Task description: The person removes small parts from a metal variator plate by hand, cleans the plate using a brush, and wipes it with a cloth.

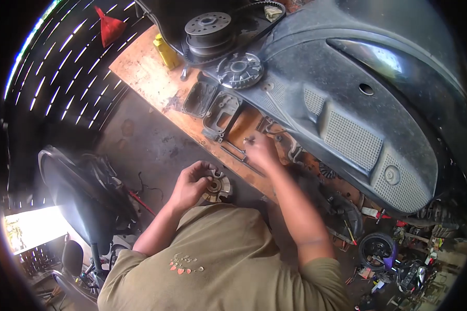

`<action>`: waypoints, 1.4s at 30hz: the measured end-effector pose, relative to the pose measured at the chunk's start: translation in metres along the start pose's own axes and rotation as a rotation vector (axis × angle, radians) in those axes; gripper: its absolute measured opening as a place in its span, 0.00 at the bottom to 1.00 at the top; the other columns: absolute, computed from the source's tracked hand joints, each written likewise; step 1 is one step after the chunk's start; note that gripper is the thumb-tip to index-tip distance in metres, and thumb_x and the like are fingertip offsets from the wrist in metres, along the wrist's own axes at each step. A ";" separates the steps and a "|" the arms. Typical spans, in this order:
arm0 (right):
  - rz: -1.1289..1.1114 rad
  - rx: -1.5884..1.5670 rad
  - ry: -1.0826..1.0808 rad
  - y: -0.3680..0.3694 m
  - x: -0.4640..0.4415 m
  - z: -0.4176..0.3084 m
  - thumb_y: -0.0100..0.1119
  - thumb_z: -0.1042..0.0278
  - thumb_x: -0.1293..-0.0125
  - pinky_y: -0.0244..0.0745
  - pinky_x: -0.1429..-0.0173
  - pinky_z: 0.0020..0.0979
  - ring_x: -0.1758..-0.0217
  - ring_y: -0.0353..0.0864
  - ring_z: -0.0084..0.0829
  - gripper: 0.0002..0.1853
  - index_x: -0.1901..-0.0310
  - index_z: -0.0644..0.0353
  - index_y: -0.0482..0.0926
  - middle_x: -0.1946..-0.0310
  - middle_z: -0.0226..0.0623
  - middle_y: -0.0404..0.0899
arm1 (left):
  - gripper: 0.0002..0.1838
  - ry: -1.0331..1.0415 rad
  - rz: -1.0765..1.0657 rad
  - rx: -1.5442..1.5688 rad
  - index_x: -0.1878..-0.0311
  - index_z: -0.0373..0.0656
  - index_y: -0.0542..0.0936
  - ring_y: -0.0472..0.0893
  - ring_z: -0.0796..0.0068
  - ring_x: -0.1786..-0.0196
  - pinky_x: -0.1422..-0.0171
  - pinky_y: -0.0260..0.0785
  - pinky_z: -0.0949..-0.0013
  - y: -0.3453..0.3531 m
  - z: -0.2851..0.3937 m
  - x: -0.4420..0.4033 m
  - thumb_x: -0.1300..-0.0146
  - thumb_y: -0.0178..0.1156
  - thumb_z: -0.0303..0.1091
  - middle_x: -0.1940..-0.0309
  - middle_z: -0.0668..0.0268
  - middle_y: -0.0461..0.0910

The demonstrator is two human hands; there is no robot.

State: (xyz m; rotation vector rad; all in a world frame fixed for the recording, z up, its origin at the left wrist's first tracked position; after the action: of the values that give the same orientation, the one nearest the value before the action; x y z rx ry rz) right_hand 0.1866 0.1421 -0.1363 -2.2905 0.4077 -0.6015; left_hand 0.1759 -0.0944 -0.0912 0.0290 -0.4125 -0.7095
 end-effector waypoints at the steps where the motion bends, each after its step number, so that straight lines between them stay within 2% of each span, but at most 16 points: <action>1: -0.023 0.100 -0.026 0.010 -0.014 0.003 0.63 0.62 0.38 0.77 0.48 0.44 0.51 0.83 0.50 0.13 0.59 0.63 0.81 0.60 0.51 0.84 | 0.14 -0.003 0.007 0.011 0.49 0.33 0.77 0.80 0.79 0.58 0.52 0.74 0.72 -0.002 0.000 0.000 0.38 0.52 0.19 0.61 0.65 0.83; 4: -0.108 0.276 -0.141 0.035 -0.045 0.007 0.61 0.66 0.38 0.75 0.44 0.47 0.49 0.82 0.52 0.10 0.60 0.63 0.81 0.60 0.52 0.83 | 0.13 0.004 0.029 0.022 0.50 0.33 0.77 0.80 0.79 0.58 0.51 0.75 0.72 -0.003 0.000 0.006 0.38 0.51 0.19 0.61 0.65 0.83; 8: -0.204 0.466 -0.333 0.066 -0.073 0.024 0.55 0.71 0.38 0.75 0.40 0.47 0.42 0.78 0.52 0.11 0.55 0.62 0.81 0.48 0.54 0.80 | 0.11 0.008 0.070 0.034 0.53 0.34 0.77 0.80 0.80 0.58 0.52 0.74 0.74 -0.009 -0.006 0.015 0.38 0.51 0.19 0.61 0.66 0.82; 11: -0.172 0.418 -0.362 0.076 -0.081 0.034 0.56 0.73 0.41 0.75 0.41 0.47 0.46 0.78 0.55 0.15 0.52 0.59 0.82 0.51 0.52 0.77 | 0.11 -0.041 0.122 0.117 0.54 0.35 0.77 0.79 0.81 0.59 0.52 0.73 0.75 -0.014 -0.009 0.020 0.39 0.51 0.19 0.62 0.67 0.82; 17: -0.084 0.449 -0.307 0.052 -0.060 0.010 0.56 0.72 0.41 0.75 0.41 0.49 0.46 0.78 0.56 0.20 0.45 0.56 0.78 0.46 0.51 0.71 | 0.13 -0.030 0.200 0.177 0.56 0.38 0.77 0.78 0.82 0.60 0.54 0.72 0.76 -0.026 -0.014 0.023 0.42 0.49 0.17 0.61 0.69 0.80; 21: 0.113 0.140 -0.129 0.036 -0.007 -0.001 0.63 0.64 0.37 0.73 0.36 0.46 0.37 0.75 0.53 0.22 0.41 0.54 0.76 0.35 0.50 0.68 | 0.12 -0.095 0.186 0.269 0.57 0.41 0.75 0.76 0.82 0.61 0.55 0.71 0.77 -0.025 -0.023 0.016 0.42 0.50 0.17 0.61 0.71 0.78; 23: 0.099 -0.025 -0.193 0.018 0.036 -0.012 0.64 0.63 0.39 0.73 0.36 0.46 0.41 0.78 0.54 0.23 0.42 0.59 0.77 0.42 0.51 0.75 | 0.12 -0.086 0.147 0.276 0.57 0.41 0.74 0.76 0.82 0.61 0.56 0.71 0.76 -0.021 -0.030 0.011 0.42 0.50 0.17 0.61 0.71 0.78; 26: 0.065 -0.182 -0.404 0.003 0.091 -0.001 0.66 0.67 0.38 0.79 0.49 0.38 0.52 0.84 0.46 0.17 0.47 0.59 0.81 0.51 0.47 0.81 | 0.11 -0.105 0.054 0.345 0.57 0.43 0.73 0.76 0.81 0.61 0.56 0.71 0.76 -0.006 -0.028 0.004 0.41 0.51 0.18 0.62 0.70 0.76; 29: 0.086 -0.366 -0.323 -0.032 0.141 0.013 0.66 0.71 0.37 0.77 0.61 0.28 0.64 0.81 0.26 0.13 0.51 0.62 0.83 0.63 0.38 0.81 | 0.10 -0.175 -0.098 0.569 0.57 0.47 0.72 0.82 0.69 0.60 0.68 0.76 0.69 0.018 -0.024 -0.006 0.41 0.51 0.23 0.59 0.66 0.77; 31: 0.230 -0.416 -0.186 -0.066 0.170 0.023 0.65 0.74 0.36 0.75 0.60 0.23 0.64 0.81 0.20 0.11 0.52 0.62 0.83 0.61 0.33 0.82 | 0.10 -0.253 -0.112 0.706 0.55 0.49 0.73 0.82 0.68 0.59 0.67 0.76 0.70 0.030 -0.026 -0.014 0.40 0.52 0.26 0.56 0.66 0.79; 34: 0.494 -0.711 0.047 -0.101 0.213 0.075 0.59 0.80 0.33 0.72 0.63 0.18 0.65 0.77 0.13 0.13 0.48 0.62 0.82 0.64 0.27 0.82 | 0.12 -0.248 -0.149 0.763 0.51 0.49 0.74 0.83 0.60 0.48 0.52 0.79 0.62 0.055 -0.014 -0.020 0.38 0.54 0.31 0.48 0.62 0.80; 35: 0.578 -0.711 0.086 -0.114 0.227 0.098 0.58 0.81 0.33 0.71 0.64 0.17 0.67 0.75 0.12 0.13 0.48 0.62 0.82 0.64 0.26 0.81 | 0.17 -0.233 -0.179 0.797 0.45 0.47 0.73 0.81 0.54 0.43 0.44 0.77 0.55 0.059 -0.017 -0.021 0.37 0.55 0.35 0.46 0.59 0.79; 37: 0.814 -0.572 0.131 -0.138 0.250 0.143 0.59 0.76 0.30 0.68 0.65 0.19 0.68 0.71 0.12 0.11 0.48 0.61 0.82 0.69 0.23 0.78 | 0.23 -0.239 -0.308 0.847 0.39 0.44 0.72 0.79 0.50 0.40 0.39 0.75 0.50 0.071 -0.014 -0.021 0.37 0.55 0.40 0.44 0.57 0.79; 38: 0.834 -0.268 0.236 -0.154 0.266 0.162 0.61 0.72 0.31 0.72 0.62 0.24 0.68 0.75 0.16 0.12 0.48 0.62 0.82 0.66 0.28 0.82 | 0.28 -0.275 -0.249 0.823 0.38 0.43 0.73 0.78 0.51 0.40 0.38 0.72 0.48 0.080 -0.009 -0.017 0.39 0.57 0.46 0.42 0.57 0.78; 39: 0.793 -0.039 0.472 -0.172 0.281 0.165 0.64 0.65 0.34 0.78 0.54 0.35 0.61 0.85 0.33 0.17 0.46 0.61 0.81 0.60 0.41 0.86 | 0.28 -0.298 -0.284 0.874 0.36 0.43 0.72 0.77 0.49 0.38 0.36 0.72 0.46 0.089 -0.006 -0.014 0.38 0.56 0.46 0.40 0.56 0.77; 42: 0.713 0.338 0.700 -0.188 0.310 0.234 0.65 0.60 0.38 0.75 0.43 0.47 0.47 0.82 0.53 0.20 0.48 0.61 0.82 0.54 0.53 0.84 | 0.29 -0.350 -0.319 0.936 0.34 0.45 0.71 0.74 0.47 0.33 0.35 0.71 0.38 0.112 -0.004 -0.007 0.35 0.55 0.50 0.35 0.55 0.73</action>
State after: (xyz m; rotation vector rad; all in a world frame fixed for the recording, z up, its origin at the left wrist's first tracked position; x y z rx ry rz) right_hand 0.5928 0.2656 -0.0560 -1.4088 1.2726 -0.9785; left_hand 0.2428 -0.0048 -0.0796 0.8791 -1.0654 -0.7815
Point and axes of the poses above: each hand's wrist, its own x-axis away from the middle knuckle, its own y-axis out of the palm, z = x × y, the point moved 3 cm from there along -x, towards the middle knuckle
